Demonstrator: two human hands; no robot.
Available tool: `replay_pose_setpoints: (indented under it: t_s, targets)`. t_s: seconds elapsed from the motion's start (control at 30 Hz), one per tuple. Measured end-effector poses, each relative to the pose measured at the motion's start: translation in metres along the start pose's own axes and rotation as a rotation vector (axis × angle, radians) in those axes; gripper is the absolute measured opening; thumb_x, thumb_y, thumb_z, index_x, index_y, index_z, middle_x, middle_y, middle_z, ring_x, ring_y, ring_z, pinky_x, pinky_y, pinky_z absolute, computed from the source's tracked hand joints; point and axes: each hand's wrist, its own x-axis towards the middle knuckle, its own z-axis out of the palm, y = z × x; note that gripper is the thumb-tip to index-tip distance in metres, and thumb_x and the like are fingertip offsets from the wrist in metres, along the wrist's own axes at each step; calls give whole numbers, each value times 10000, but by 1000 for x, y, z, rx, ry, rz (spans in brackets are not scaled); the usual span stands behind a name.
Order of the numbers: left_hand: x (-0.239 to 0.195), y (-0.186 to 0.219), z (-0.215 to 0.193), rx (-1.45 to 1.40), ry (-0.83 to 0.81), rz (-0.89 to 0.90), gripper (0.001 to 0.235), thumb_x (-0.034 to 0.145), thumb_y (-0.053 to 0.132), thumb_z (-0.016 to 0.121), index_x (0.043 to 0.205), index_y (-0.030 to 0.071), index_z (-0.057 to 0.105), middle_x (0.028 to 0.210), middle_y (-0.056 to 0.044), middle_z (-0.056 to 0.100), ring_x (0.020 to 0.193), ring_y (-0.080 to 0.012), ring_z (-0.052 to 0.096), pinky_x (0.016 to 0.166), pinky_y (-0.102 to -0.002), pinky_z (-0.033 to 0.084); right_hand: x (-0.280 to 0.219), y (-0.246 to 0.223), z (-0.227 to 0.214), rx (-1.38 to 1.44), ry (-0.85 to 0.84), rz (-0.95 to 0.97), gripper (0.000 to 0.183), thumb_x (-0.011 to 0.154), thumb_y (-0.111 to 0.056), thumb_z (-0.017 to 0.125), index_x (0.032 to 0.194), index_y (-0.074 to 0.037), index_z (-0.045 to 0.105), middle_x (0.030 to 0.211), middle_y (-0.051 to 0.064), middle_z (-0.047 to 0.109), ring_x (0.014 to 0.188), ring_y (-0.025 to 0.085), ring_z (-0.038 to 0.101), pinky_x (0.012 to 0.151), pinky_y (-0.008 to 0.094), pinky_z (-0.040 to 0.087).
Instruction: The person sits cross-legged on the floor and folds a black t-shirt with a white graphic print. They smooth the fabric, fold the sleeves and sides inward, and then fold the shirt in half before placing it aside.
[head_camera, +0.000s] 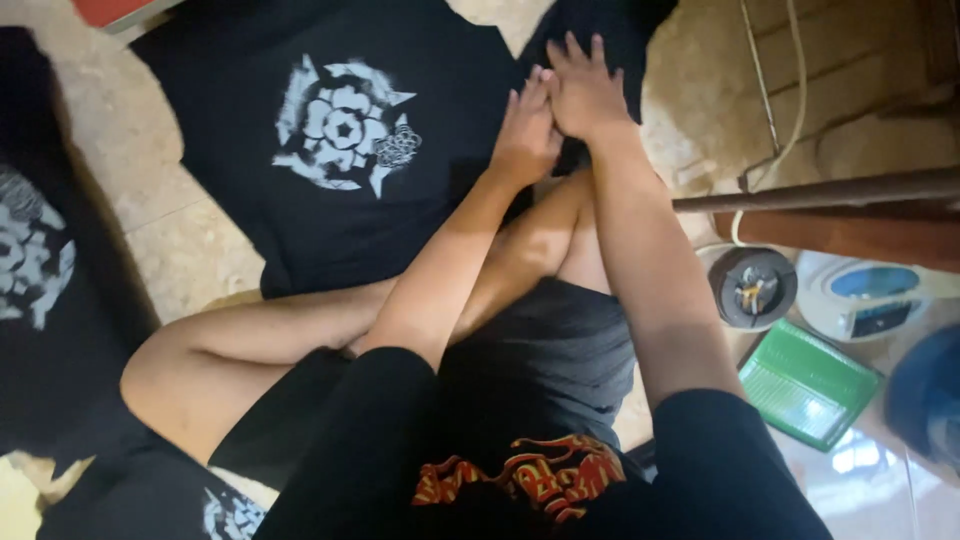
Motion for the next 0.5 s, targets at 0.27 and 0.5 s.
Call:
replay_pose_setpoints:
  t_s: [0.27,0.5]
  targets:
    - [-105,-61,-173,319,172,-19,613,899,203,693,1484,147,520,1555,-150,429,1390,-481,419,1024,-667,410,-2,-103,39,-108,47,-456,560,1068,-328,490,1565,-79,421,1611,250,341,1407,545,327,1092,680,290]
    - [-265,-151,-233,516,-105,-662,650,1071,411,424,1671,324,190,1724,36,-5,1572,-366,20,1087,-838,188,-17,-189,86,-320,-312,-259,616,1071,-509,384,1644,-345,228,1733,-52,5,1504,468,129,1116,699,244]
